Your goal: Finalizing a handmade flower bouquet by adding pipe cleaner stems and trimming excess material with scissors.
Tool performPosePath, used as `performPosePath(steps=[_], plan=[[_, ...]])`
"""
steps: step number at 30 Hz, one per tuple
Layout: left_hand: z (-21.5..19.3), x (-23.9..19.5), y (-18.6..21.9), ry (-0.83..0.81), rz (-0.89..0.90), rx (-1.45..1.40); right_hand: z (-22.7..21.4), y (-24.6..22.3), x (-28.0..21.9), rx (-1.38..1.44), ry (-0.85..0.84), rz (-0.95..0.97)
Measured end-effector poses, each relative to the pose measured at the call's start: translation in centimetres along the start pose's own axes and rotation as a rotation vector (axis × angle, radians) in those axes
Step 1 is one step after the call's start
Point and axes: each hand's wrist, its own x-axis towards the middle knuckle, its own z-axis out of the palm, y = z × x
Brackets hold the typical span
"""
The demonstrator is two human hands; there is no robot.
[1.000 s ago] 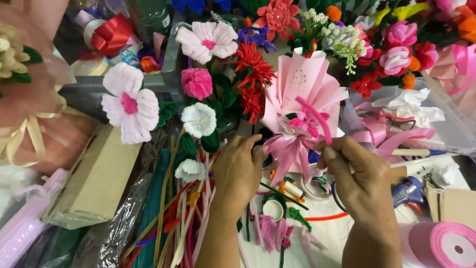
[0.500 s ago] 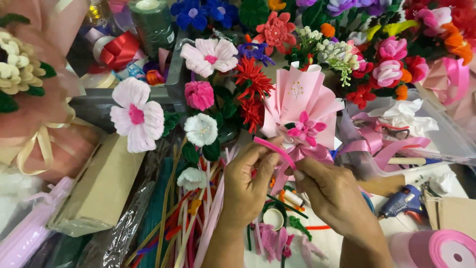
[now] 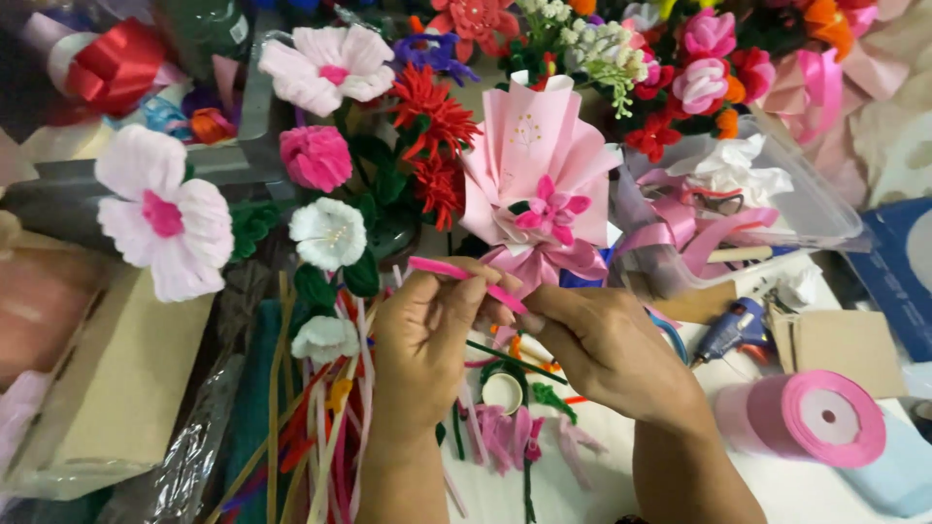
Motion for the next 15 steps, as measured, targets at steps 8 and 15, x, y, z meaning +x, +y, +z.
performPosePath(steps=[8, 15], plan=[[-0.8, -0.4, 1.8, -0.038, -0.112, -0.040, -2.0, -1.5, -0.6, -0.003, -0.017, -0.079], [-1.5, -0.7, 1.1, -0.018, -0.122, -0.342, -1.8, 6.9, -8.1, -0.383, 0.192, 0.485]])
